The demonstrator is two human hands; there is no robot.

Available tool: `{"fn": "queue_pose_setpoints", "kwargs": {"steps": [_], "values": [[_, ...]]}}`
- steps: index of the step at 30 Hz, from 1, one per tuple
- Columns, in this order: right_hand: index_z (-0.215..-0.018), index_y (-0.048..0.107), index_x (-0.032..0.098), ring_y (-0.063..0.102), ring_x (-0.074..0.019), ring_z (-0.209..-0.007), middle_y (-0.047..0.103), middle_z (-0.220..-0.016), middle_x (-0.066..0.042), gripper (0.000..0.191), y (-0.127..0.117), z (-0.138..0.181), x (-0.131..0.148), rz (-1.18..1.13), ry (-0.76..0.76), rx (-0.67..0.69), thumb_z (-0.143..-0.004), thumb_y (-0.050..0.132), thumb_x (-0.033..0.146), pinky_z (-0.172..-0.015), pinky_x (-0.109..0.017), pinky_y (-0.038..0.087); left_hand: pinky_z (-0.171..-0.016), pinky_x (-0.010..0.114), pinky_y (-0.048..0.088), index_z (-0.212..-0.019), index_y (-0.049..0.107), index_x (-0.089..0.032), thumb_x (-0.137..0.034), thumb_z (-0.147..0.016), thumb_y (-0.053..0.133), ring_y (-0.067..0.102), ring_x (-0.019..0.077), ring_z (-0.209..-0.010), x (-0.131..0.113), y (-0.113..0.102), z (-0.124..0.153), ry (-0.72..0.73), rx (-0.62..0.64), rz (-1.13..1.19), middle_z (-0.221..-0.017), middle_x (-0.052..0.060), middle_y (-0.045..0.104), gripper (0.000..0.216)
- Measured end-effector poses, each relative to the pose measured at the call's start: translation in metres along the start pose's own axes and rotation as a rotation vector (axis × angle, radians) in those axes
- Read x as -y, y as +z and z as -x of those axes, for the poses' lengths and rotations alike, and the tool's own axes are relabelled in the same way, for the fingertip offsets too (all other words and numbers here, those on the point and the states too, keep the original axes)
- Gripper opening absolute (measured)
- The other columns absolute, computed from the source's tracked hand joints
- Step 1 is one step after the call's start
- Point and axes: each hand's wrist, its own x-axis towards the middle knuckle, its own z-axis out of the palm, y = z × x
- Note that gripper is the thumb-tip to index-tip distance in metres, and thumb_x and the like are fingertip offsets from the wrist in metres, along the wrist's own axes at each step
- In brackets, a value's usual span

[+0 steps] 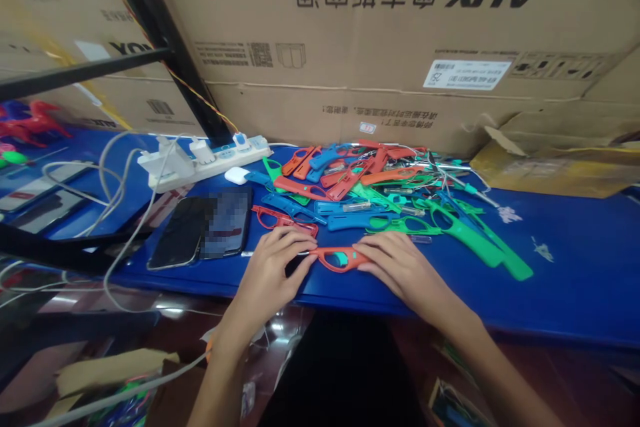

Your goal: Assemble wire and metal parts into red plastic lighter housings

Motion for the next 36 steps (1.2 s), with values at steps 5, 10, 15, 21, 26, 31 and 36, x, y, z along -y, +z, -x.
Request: {"fn": "queue_pose_setpoints", "kwargs": {"steps": [5,10,15,21,26,31,36], "values": [[-0.121,0.066,0.016,0.064,-0.0240,-0.106,0.071,-0.118,-0.011,0.030,0.0006,0.0003,-0.0012,-0.017,0.002,0.001,-0.105,0.048,0.034,-0.093,-0.042,0.052,-0.096,0.041,0.046,-0.106,0.068,-0.023,-0.023,-0.099,0.062,0.062,0.0218,-0.109,-0.0023,-0.0005,-0.0002,-0.014,0.018,0.000,-0.107,0.003,0.074,0.009],[-0.119,0.067,0.015,0.065,-0.0245,-0.106,0.072,-0.117,-0.012,0.032,0.0005,-0.0005,-0.0009,-0.027,0.015,0.044,-0.106,0.047,0.036,-0.091,-0.043,0.054,-0.096,0.042,0.046,-0.110,0.068,-0.023,-0.026,-0.100,0.061,0.062,0.0222,-0.110,-0.0032,-0.0007,-0.0006,-0.011,0.031,-0.020,-0.109,0.003,0.074,0.012],[-0.125,0.067,0.018,0.065,-0.0243,-0.108,0.072,-0.119,-0.011,0.034,-0.0004,0.0008,-0.0008,-0.045,0.026,0.041,-0.106,0.047,0.037,-0.094,-0.045,0.055,-0.096,0.043,0.046,-0.108,0.070,-0.023,-0.025,-0.100,0.062,0.062,0.0225,-0.110,-0.0014,-0.0010,0.0004,0.006,0.016,-0.024,-0.109,0.004,0.074,0.012],[-0.121,0.068,0.017,0.065,-0.0234,-0.107,0.072,-0.117,-0.011,0.032,0.0003,0.0006,-0.0005,-0.066,0.025,0.036,-0.105,0.048,0.036,-0.093,-0.042,0.054,-0.097,0.043,0.044,-0.111,0.069,-0.024,-0.026,-0.099,0.063,0.061,0.0222,-0.109,-0.0002,-0.0005,0.0010,0.009,0.021,-0.063,-0.108,0.003,0.075,0.014],[-0.119,0.067,0.014,0.066,-0.0231,-0.105,0.073,-0.115,-0.011,0.031,0.0020,0.0006,0.0004,-0.067,0.011,0.013,-0.104,0.050,0.035,-0.093,-0.041,0.055,-0.095,0.042,0.043,-0.115,0.070,-0.026,-0.022,-0.099,0.063,0.062,0.0211,-0.106,0.0009,-0.0001,0.0000,0.065,0.011,-0.070,-0.108,0.001,0.075,0.018],[-0.130,0.065,0.018,0.066,-0.0239,-0.108,0.072,-0.121,-0.011,0.034,0.0026,0.0012,0.0000,-0.065,0.016,0.004,-0.105,0.051,0.037,-0.094,-0.045,0.057,-0.095,0.042,0.044,-0.111,0.072,-0.025,-0.022,-0.099,0.063,0.063,0.0218,-0.107,0.0027,0.0003,0.0000,0.054,-0.008,-0.068,-0.108,0.002,0.076,0.015],[-0.125,0.068,0.017,0.067,-0.0242,-0.109,0.072,-0.119,-0.012,0.032,0.0005,0.0011,0.0022,-0.110,0.031,-0.032,-0.105,0.050,0.033,-0.095,-0.044,0.058,-0.094,0.043,0.044,-0.113,0.074,-0.028,-0.022,-0.099,0.062,0.063,0.0226,-0.106,0.0037,-0.0002,0.0007,0.075,-0.004,-0.059,-0.108,0.002,0.076,0.019]]}}
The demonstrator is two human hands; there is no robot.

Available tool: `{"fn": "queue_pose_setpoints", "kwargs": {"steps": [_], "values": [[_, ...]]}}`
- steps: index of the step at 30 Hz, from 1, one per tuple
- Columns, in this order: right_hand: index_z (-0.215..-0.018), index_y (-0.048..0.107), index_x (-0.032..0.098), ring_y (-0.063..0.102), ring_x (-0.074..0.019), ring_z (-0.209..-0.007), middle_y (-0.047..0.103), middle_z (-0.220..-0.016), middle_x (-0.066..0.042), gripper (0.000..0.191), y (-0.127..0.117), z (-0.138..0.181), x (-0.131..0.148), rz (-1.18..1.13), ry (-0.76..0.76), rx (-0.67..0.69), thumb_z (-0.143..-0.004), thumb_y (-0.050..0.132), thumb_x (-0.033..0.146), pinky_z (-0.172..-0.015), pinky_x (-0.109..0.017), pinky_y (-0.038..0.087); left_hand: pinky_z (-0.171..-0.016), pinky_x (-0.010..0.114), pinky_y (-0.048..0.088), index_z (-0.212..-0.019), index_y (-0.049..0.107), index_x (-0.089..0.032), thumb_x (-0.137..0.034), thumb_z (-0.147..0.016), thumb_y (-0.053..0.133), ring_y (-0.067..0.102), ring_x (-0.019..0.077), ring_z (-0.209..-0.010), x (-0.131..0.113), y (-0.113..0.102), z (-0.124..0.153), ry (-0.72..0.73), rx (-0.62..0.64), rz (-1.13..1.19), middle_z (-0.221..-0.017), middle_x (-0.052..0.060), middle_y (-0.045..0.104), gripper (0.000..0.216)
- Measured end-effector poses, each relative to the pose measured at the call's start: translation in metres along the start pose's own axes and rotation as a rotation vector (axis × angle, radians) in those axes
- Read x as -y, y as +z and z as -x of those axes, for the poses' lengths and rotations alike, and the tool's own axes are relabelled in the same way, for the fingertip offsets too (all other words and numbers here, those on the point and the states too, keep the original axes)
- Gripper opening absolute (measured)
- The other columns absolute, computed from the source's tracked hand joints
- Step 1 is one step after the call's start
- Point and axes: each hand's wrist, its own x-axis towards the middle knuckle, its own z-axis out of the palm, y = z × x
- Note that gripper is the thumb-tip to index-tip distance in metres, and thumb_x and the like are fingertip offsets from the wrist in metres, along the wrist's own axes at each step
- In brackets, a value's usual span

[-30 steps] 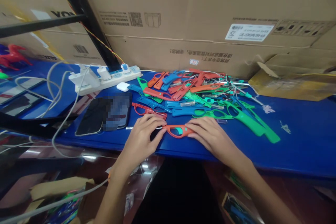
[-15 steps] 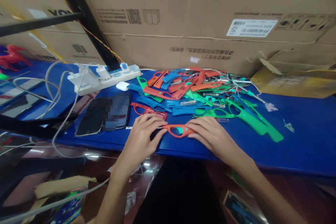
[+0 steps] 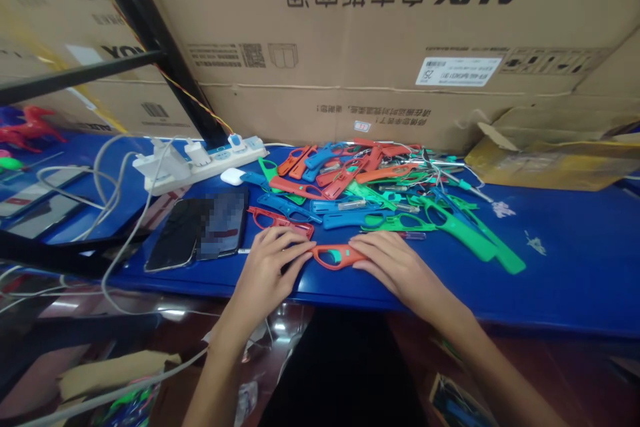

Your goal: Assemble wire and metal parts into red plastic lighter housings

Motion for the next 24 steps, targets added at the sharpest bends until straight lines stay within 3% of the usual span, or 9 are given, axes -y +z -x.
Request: {"fn": "queue_pose_setpoints", "kwargs": {"steps": [6,13,24], "values": [[-0.124,0.070,0.019,0.067,-0.0239,-0.108,0.073,-0.117,-0.011,0.030,0.0000,0.0015,0.0012,-0.042,0.027,-0.021,-0.105,0.049,0.029,-0.093,-0.043,0.061,-0.094,0.043,0.043,-0.122,0.072,-0.034,-0.020,-0.099,0.062,0.063,0.0226,-0.106,-0.0009,0.0001,-0.0006,0.032,-0.004,-0.005,-0.109,0.002,0.076,0.028],[-0.122,0.070,0.017,0.067,-0.0238,-0.110,0.073,-0.117,-0.011,0.030,0.0004,0.0001,0.0012,-0.023,0.001,-0.025,-0.106,0.048,0.029,-0.097,-0.043,0.060,-0.095,0.044,0.044,-0.116,0.074,-0.028,-0.022,-0.099,0.062,0.063,0.0229,-0.105,-0.0031,0.0001,-0.0006,-0.010,0.001,-0.025,-0.108,0.003,0.076,0.022],[-0.121,0.070,0.020,0.068,-0.0226,-0.109,0.073,-0.116,-0.010,0.027,0.0013,-0.0001,-0.0007,-0.072,0.018,0.012,-0.105,0.049,0.028,-0.094,-0.042,0.061,-0.093,0.044,0.044,-0.113,0.075,-0.030,-0.020,-0.099,0.062,0.063,0.0230,-0.105,0.0018,0.0013,0.0005,0.029,-0.005,-0.033,-0.107,0.002,0.076,0.021]]}}
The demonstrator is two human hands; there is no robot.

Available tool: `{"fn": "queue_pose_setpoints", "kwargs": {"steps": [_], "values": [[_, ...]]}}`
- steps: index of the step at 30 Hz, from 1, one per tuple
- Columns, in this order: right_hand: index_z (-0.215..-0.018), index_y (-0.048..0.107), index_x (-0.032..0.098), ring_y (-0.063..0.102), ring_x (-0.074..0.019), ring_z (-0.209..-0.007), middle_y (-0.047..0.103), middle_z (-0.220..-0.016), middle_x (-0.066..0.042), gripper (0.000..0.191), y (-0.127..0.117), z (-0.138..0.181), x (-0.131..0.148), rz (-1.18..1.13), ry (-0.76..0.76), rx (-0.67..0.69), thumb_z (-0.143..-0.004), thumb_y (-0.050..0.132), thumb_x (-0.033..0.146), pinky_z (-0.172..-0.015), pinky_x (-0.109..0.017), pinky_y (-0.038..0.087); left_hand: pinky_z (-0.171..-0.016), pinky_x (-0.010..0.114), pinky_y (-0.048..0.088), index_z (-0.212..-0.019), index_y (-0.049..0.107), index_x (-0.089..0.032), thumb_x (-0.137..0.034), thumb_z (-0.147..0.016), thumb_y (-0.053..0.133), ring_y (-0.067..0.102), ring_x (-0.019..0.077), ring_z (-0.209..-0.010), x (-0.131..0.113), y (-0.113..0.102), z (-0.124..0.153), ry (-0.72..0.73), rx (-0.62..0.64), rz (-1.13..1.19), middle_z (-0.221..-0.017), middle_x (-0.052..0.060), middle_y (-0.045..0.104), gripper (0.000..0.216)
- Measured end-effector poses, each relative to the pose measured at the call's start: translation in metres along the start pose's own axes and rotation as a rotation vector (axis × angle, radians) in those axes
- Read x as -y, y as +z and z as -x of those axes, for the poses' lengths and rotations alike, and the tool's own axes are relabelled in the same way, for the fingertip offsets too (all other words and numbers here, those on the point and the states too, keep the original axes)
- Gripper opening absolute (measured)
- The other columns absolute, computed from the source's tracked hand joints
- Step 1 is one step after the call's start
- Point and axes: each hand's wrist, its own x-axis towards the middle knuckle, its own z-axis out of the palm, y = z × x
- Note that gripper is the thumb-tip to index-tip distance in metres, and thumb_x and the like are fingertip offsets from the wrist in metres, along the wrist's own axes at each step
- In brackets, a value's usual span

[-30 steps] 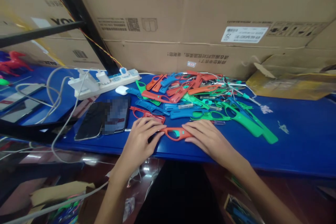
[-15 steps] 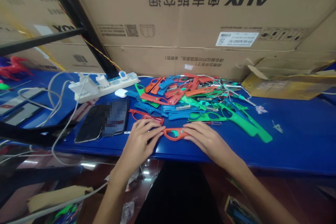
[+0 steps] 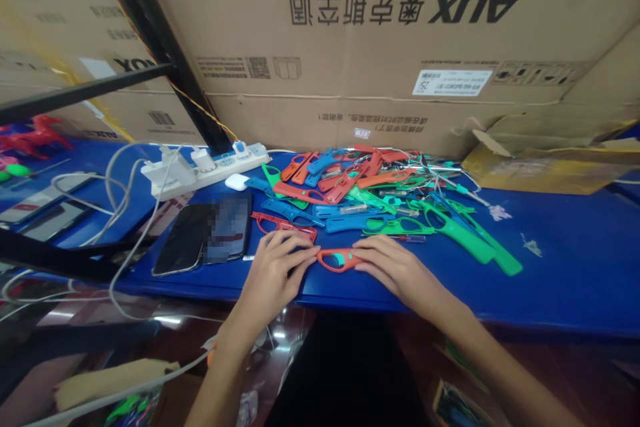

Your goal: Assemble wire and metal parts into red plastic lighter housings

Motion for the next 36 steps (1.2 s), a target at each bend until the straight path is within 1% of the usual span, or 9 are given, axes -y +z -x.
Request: {"fn": "queue_pose_setpoints", "kwargs": {"steps": [7,11,15,18,21,24,29,33,36], "values": [[-0.116,0.070,0.019,0.070,-0.0207,-0.099,0.075,-0.111,-0.008,0.023,-0.004,-0.001,0.002,-0.077,0.047,0.053,-0.103,0.055,0.031,-0.088,-0.038,0.059,-0.093,0.045,0.042,-0.107,0.077,-0.032,-0.016,-0.097,0.064,0.062,0.0215,-0.098,0.000,-0.002,-0.003,0.019,0.033,-0.001,-0.098,0.000,0.075,0.022],[-0.112,0.070,0.018,0.071,-0.0222,-0.099,0.075,-0.112,-0.010,0.022,-0.001,0.002,0.008,-0.033,0.079,0.031,-0.103,0.055,0.030,-0.088,-0.040,0.059,-0.096,0.047,0.041,-0.107,0.077,-0.031,-0.014,-0.097,0.062,0.061,0.0213,-0.096,-0.003,-0.002,-0.003,0.018,0.038,-0.058,-0.095,0.001,0.074,0.025],[-0.116,0.069,0.017,0.069,-0.0240,-0.109,0.073,-0.122,-0.010,0.022,0.001,0.009,0.016,0.061,0.113,0.001,-0.103,0.053,0.025,-0.096,-0.043,0.058,-0.104,0.051,0.039,-0.111,0.075,-0.029,-0.018,-0.098,0.062,0.061,0.0218,-0.100,-0.005,-0.001,0.001,0.026,0.031,-0.113,-0.099,0.002,0.074,0.022],[-0.125,0.065,0.015,0.066,-0.0243,-0.117,0.070,-0.128,-0.012,0.026,0.000,0.011,0.020,0.099,0.105,0.036,-0.102,0.052,0.018,-0.102,-0.043,0.055,-0.112,0.057,0.033,-0.115,0.074,-0.028,-0.016,-0.098,0.061,0.061,0.0230,-0.103,-0.005,-0.002,0.004,0.052,0.040,-0.163,-0.102,0.003,0.074,0.024],[-0.129,0.062,0.011,0.066,-0.0268,-0.113,0.070,-0.124,-0.015,0.032,0.000,0.010,0.020,0.216,0.112,0.080,-0.099,0.049,0.011,-0.097,-0.045,0.056,-0.115,0.062,0.030,-0.119,0.072,-0.027,-0.014,-0.099,0.058,0.061,0.0243,-0.105,-0.007,-0.003,0.005,0.082,0.020,-0.216,-0.104,0.004,0.074,0.027],[-0.128,0.063,0.010,0.067,-0.0281,-0.107,0.071,-0.120,-0.015,0.036,0.002,0.009,0.019,0.366,0.112,0.060,-0.097,0.045,0.006,-0.093,-0.045,0.056,-0.115,0.062,0.031,-0.119,0.071,-0.022,-0.013,-0.099,0.054,0.062,0.0260,-0.105,-0.014,-0.005,0.002,0.085,-0.011,-0.287,-0.107,0.006,0.075,0.027],[-0.128,0.063,0.009,0.070,-0.0267,-0.104,0.073,-0.117,-0.016,0.040,0.001,0.010,0.019,0.408,0.039,0.032,-0.095,0.042,0.001,-0.091,-0.041,0.058,-0.117,0.062,0.030,-0.127,0.064,-0.013,-0.021,-0.098,0.059,0.059,0.0329,-0.118,-0.026,-0.009,-0.015,0.190,0.088,-0.411,-0.125,0.014,0.070,0.030],[-0.126,0.062,0.010,0.071,-0.0252,-0.104,0.074,-0.116,-0.015,0.035,-0.006,0.010,0.024,0.368,0.010,0.059,-0.098,0.043,0.005,-0.092,-0.039,0.058,-0.109,0.051,0.043,-0.116,0.067,-0.010,-0.009,-0.098,0.052,0.066,0.0258,-0.095,-0.024,-0.009,-0.029,0.382,0.161,-0.439,-0.097,0.010,0.074,0.024],[-0.122,0.063,0.010,0.073,-0.0273,-0.099,0.073,-0.114,-0.016,0.028,-0.009,0.008,0.032,0.388,0.078,0.149,-0.097,0.050,0.012,-0.083,-0.038,0.058,-0.115,0.052,0.039,-0.109,0.067,-0.011,-0.003,-0.098,0.043,0.067,0.0212,-0.082,-0.023,-0.010,-0.032,0.440,0.190,-0.413,-0.086,0.006,0.072,0.028]]}}
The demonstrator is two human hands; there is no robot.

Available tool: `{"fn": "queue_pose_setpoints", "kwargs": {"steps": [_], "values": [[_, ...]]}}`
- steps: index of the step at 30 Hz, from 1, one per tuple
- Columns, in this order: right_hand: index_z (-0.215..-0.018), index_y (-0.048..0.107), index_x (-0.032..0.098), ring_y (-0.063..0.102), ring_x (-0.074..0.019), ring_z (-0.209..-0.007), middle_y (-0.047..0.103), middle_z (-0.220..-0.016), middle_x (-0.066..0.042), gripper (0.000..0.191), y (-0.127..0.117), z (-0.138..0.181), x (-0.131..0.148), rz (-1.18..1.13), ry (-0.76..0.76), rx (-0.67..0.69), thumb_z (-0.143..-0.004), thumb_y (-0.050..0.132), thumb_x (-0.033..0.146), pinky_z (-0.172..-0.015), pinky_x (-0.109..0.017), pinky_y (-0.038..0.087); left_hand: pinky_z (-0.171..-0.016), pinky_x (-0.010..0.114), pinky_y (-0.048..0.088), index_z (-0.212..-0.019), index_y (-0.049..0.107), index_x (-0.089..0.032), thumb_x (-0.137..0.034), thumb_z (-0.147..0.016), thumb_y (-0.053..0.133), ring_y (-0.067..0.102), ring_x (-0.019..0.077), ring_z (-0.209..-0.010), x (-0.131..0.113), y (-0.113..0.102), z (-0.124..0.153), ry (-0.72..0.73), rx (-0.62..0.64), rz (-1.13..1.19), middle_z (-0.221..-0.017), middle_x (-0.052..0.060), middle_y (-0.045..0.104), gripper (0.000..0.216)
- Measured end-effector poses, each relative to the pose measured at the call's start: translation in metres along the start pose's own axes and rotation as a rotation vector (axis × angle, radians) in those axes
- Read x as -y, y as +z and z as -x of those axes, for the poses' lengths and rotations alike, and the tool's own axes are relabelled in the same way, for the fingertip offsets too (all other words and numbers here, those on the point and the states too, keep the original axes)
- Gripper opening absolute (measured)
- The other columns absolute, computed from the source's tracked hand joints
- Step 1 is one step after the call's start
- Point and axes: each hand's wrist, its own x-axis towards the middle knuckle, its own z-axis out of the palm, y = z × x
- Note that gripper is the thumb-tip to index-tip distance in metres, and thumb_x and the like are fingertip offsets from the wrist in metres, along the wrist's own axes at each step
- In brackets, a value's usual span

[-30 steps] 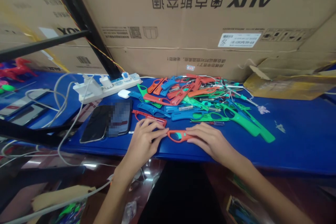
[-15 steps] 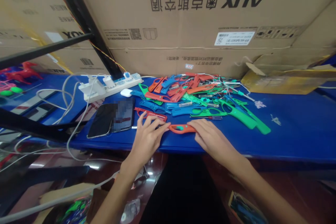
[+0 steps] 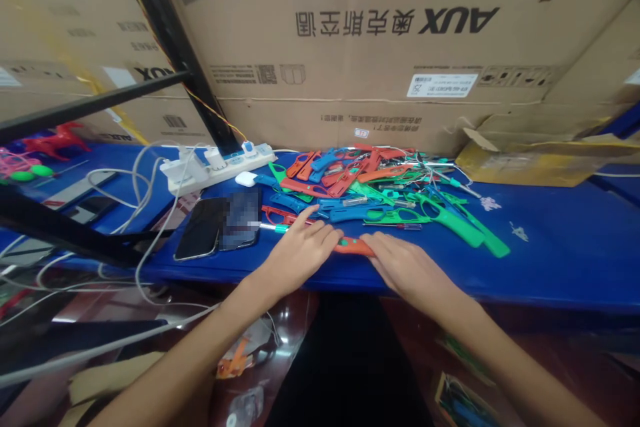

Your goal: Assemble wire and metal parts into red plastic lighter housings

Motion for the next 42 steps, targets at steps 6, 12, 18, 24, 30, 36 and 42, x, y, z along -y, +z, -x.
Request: {"fn": "queue_pose_setpoints", "kwargs": {"steps": [6,12,18,24,30,36,42], "values": [[-0.111,0.063,0.015,0.073,-0.0258,-0.074,0.075,-0.089,-0.009,0.017,-0.009,-0.014,0.016,-0.059,0.288,0.301,-0.099,0.051,0.019,-0.057,-0.031,0.038,-0.123,0.059,0.029,-0.095,0.069,-0.016,0.003,-0.095,0.037,0.065,0.0174,-0.067,-0.007,-0.022,-0.015,0.029,-0.004,0.073,-0.074,0.000,0.067,0.037],[-0.087,0.059,0.018,0.061,-0.0199,-0.063,0.068,-0.075,-0.007,0.014,-0.007,-0.009,0.025,-0.392,0.508,0.167,-0.095,0.049,0.023,-0.058,-0.030,0.028,-0.125,0.063,0.020,-0.113,0.067,-0.018,0.000,-0.097,0.046,0.065,0.0249,-0.122,-0.018,-0.049,-0.027,0.034,-0.142,0.073,-0.122,0.009,0.072,0.032],[-0.066,0.040,0.023,0.025,-0.0071,-0.048,0.029,-0.054,0.009,0.055,-0.026,0.028,0.054,-1.403,0.989,0.072,-0.086,0.064,0.068,-0.047,-0.025,0.021,-0.124,0.059,0.025,-0.145,0.047,-0.028,-0.019,-0.092,0.069,0.030,0.0320,-0.153,-0.040,-0.031,-0.025,-0.474,-0.880,0.330,-0.163,0.009,0.036,0.057],[-0.080,0.042,0.022,0.023,-0.0033,-0.047,0.032,-0.055,0.012,0.056,-0.011,0.033,0.095,-1.787,1.120,0.105,-0.074,0.081,0.063,-0.045,-0.021,0.015,-0.101,0.043,0.052,-0.129,0.062,-0.020,-0.042,-0.107,0.042,0.072,0.0246,-0.103,-0.057,-0.027,-0.045,-0.758,-0.534,1.623,-0.122,0.012,0.073,0.038],[-0.084,0.042,0.022,0.025,-0.0022,-0.043,0.040,-0.055,0.012,0.059,0.019,0.036,0.101,-1.975,0.988,0.436,-0.071,0.080,0.065,-0.043,-0.020,0.012,-0.104,0.040,0.047,-0.117,0.072,-0.018,-0.041,-0.102,0.056,0.072,0.0234,-0.099,-0.047,-0.018,-0.021,-0.921,-0.634,1.814,-0.111,0.010,0.078,0.031],[-0.080,0.051,0.019,0.039,-0.0071,-0.051,0.050,-0.063,0.005,0.048,0.024,0.033,0.108,-1.595,0.939,0.357,-0.085,0.066,0.065,-0.050,-0.022,0.028,-0.089,0.032,0.054,-0.095,0.069,-0.016,-0.038,-0.089,0.075,0.072,0.0176,-0.081,-0.052,-0.013,0.001,-1.111,-0.609,1.784,-0.089,0.006,0.079,0.023],[-0.075,0.058,0.019,0.054,-0.0175,-0.061,0.058,-0.065,-0.003,0.039,0.034,0.030,0.111,-0.959,0.731,0.110,-0.099,0.049,0.049,-0.061,-0.028,0.036,-0.074,0.030,0.056,-0.088,0.056,-0.019,-0.036,-0.085,0.079,0.073,0.0196,-0.079,-0.075,-0.025,0.002,-1.360,-0.572,1.495,-0.092,0.008,0.080,0.028]]}}
